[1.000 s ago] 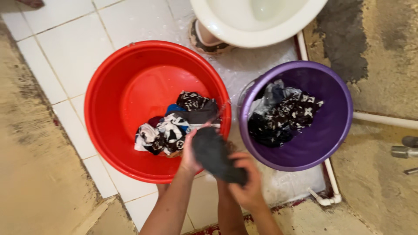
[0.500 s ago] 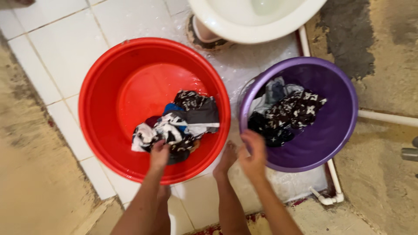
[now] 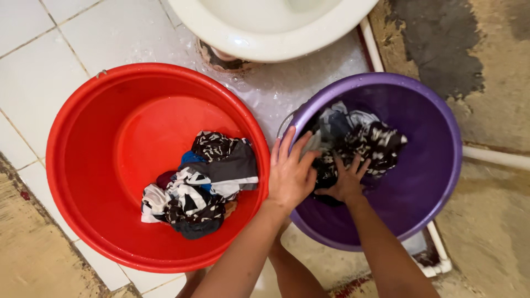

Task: The person washes clothes in a basin of soapy water by hand, wrings them out, and transfers them between containers, before rinsing them under a running tap.

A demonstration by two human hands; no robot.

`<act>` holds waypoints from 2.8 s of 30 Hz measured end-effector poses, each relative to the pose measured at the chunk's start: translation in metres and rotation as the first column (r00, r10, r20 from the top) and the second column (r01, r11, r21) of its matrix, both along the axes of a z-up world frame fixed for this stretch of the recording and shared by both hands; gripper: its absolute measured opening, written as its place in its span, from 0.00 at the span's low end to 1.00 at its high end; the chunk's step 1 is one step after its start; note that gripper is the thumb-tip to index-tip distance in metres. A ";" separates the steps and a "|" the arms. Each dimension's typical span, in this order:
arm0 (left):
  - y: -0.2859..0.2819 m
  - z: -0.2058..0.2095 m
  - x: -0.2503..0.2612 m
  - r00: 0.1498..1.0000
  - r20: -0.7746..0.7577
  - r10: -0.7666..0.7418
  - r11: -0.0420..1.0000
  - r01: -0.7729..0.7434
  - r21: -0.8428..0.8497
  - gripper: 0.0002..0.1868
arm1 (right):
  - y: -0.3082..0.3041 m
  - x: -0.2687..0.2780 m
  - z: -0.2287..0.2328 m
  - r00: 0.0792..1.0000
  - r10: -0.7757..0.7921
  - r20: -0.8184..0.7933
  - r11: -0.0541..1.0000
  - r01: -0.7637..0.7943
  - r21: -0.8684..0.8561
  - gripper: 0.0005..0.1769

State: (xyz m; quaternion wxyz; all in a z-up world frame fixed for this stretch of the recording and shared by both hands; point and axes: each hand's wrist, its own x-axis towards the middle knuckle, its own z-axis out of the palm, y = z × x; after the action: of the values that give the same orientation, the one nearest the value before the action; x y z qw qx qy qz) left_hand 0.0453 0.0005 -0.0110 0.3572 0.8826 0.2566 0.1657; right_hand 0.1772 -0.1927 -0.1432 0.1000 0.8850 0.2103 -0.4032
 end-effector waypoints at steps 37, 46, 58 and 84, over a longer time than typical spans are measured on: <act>0.011 -0.052 -0.347 0.553 -0.323 0.768 -0.531 0.268 -0.804 0.24 | 0.125 -0.313 0.219 0.793 0.008 -0.610 0.601 0.483 0.637 0.34; -0.002 -0.126 -0.423 0.242 -0.645 0.725 -0.486 -0.483 -0.728 0.23 | 0.119 -0.284 0.107 0.978 0.208 0.013 0.492 -0.116 0.863 0.33; -0.043 -0.113 -0.206 0.766 -0.488 0.417 -0.243 -0.424 -0.873 0.25 | 0.056 -0.074 0.056 0.495 -0.652 -0.575 0.241 0.854 0.461 0.19; 0.035 -0.021 -0.289 0.700 -0.700 0.138 -0.234 -0.664 -0.710 0.32 | 0.104 -0.253 0.185 0.997 -0.007 0.075 0.368 -0.067 0.927 0.32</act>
State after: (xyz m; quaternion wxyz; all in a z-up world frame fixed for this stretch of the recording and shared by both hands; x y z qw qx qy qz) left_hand -0.2441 0.0359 -0.0325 0.7320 0.2119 0.6351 -0.1262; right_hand -0.0754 -0.0887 0.0420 -0.4003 0.7970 0.4131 -0.1841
